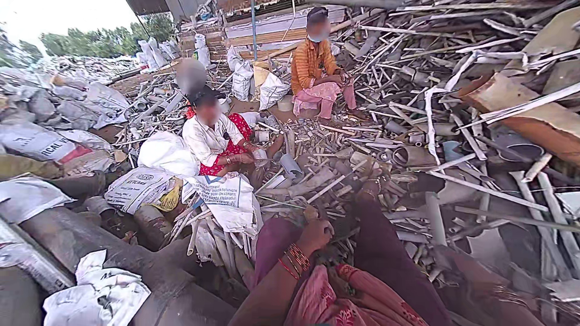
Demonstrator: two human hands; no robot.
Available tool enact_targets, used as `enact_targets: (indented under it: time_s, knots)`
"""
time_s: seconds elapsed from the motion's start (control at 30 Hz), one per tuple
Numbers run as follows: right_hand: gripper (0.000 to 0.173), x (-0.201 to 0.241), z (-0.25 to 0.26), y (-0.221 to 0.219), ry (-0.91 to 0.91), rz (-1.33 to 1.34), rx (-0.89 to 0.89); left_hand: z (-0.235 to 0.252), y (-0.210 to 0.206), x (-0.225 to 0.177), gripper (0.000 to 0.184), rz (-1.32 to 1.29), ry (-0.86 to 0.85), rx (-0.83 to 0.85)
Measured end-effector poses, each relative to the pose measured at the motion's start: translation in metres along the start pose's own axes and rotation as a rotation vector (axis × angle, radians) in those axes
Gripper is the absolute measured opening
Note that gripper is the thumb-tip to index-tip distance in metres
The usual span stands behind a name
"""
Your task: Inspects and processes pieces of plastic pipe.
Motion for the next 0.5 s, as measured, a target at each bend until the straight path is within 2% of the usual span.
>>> enact_targets:
  time_s: [0.07,0.1,0.17,0.23,0.33,0.37,0.43,0.5]
  knots:
    - [0.031,0.02,-0.019,-0.047,-0.075,-0.049,0.148,-0.001,0.003,0.002,0.03,0.025,0.011,0.012]
    - [0.027,0.03,-0.027,-0.064,-0.056,-0.045,0.233,-0.001,0.004,0.001,0.03,0.038,0.014,0.026]
    - [0.027,0.053,-0.048,-0.078,0.115,0.074,0.463,-0.003,-0.003,0.002,0.03,0.061,0.023,0.064]
    - [0.03,0.075,-0.057,-0.083,0.397,0.316,0.705,-0.008,-0.004,0.006,0.031,0.063,0.035,0.085]
    - [0.05,0.108,-0.066,-0.073,0.613,0.656,0.878,-0.013,-0.001,0.004,0.034,-0.138,0.042,0.022]
    - [0.049,0.113,-0.067,-0.068,0.63,0.728,0.88,-0.012,0.0,0.003,0.035,-0.313,0.039,-0.032]
    - [0.039,0.111,-0.062,-0.058,0.579,0.862,0.771,-0.01,0.005,0.005,0.033,-0.736,0.064,-0.191]
    - [0.054,0.108,-0.055,-0.042,0.463,0.964,0.543,-0.005,0.02,0.006,0.029,-1.049,0.128,-0.363]
Point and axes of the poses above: each hand's wrist, its own z-axis towards the middle knuckle, its own y-axis out of the back of the hand, x = y × z, the point moved 2 cm from there along z, towards the middle knuckle
